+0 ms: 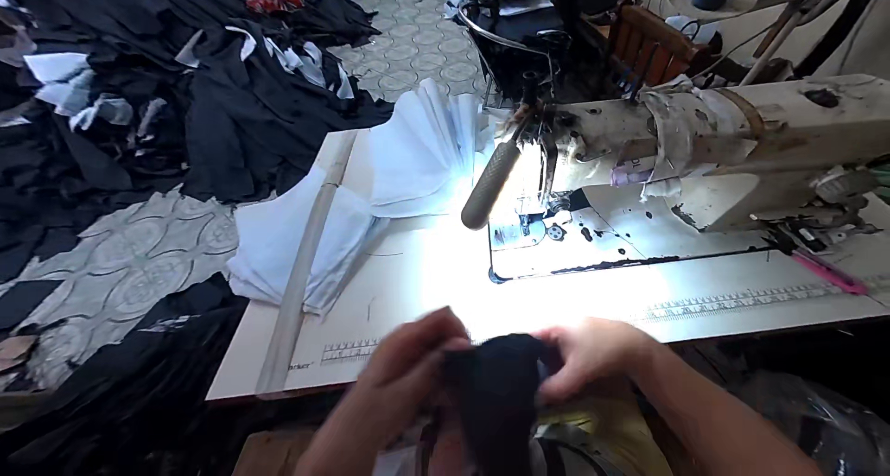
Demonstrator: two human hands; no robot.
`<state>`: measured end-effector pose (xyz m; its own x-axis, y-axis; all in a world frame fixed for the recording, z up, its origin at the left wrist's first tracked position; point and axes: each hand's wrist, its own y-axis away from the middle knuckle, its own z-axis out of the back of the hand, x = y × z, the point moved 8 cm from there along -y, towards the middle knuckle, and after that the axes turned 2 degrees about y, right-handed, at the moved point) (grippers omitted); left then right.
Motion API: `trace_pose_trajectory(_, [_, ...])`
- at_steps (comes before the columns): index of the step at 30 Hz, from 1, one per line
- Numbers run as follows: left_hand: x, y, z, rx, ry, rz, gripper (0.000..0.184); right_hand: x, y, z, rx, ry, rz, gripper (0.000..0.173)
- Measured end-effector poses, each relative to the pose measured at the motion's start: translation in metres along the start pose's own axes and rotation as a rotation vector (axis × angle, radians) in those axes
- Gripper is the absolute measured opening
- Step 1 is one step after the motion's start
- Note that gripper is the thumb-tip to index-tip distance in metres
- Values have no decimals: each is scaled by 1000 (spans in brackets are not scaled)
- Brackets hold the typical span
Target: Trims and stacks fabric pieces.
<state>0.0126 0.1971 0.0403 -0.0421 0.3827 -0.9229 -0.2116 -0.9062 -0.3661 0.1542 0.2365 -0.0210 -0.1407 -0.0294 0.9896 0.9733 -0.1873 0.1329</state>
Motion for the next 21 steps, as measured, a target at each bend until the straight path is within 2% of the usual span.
trace_pose_trajectory(1, [-14,6,21,-106,123,-22,20,-12,-6,-18,94,31,-49,32])
trace_pose_trajectory(3, [-34,30,74,-397,295,-136,21,-34,-18,-44,236,195,-35,18])
trace_pose_trajectory(5, [-41,67,128,-645,367,-268,24,-40,-23,-48,238,243,22,16])
trace_pose_trajectory(6, [-42,81,145,-732,358,-309,24,-35,-26,-42,139,211,92,22])
trace_pose_trajectory(8, [-35,91,155,-697,400,-316,30,-17,-40,-30,-143,228,251,53])
trace_pose_trajectory(9, [-32,87,147,-668,432,-307,30,-8,-52,-30,-287,299,314,68])
trace_pose_trajectory(10, [-32,77,133,-672,477,-298,28,-3,-65,-32,-384,397,324,76])
trace_pose_trajectory(11, [-36,68,123,-708,497,-302,26,-4,-78,-35,-432,537,287,76])
trace_pose_trajectory(12, [-42,67,122,-752,450,-315,27,-9,-89,-39,-427,699,217,71])
trace_pose_trajectory(14, [-56,80,148,-872,242,-332,32,-27,-99,-41,-277,924,71,57])
trace_pose_trajectory(16, [-54,96,198,-989,-31,-297,33,-36,-89,-33,-171,953,141,51])
trace_pose_trajectory(17, [-44,99,220,-987,-247,-236,30,-38,-80,-28,-139,952,229,47])
trace_pose_trajectory(18, [-29,100,233,-936,-519,-113,32,-39,-70,-22,-133,974,336,42])
trace_pose_trajectory(19, [-12,94,226,-815,-760,66,46,-39,-61,-17,-138,1014,447,40])
trace_pose_trajectory(20, [5,82,203,-646,-901,214,54,-37,-54,-12,-153,1073,544,38])
trace_pose_trajectory(21, [24,67,170,-486,-966,260,54,-35,-46,-8,-175,1127,615,38])
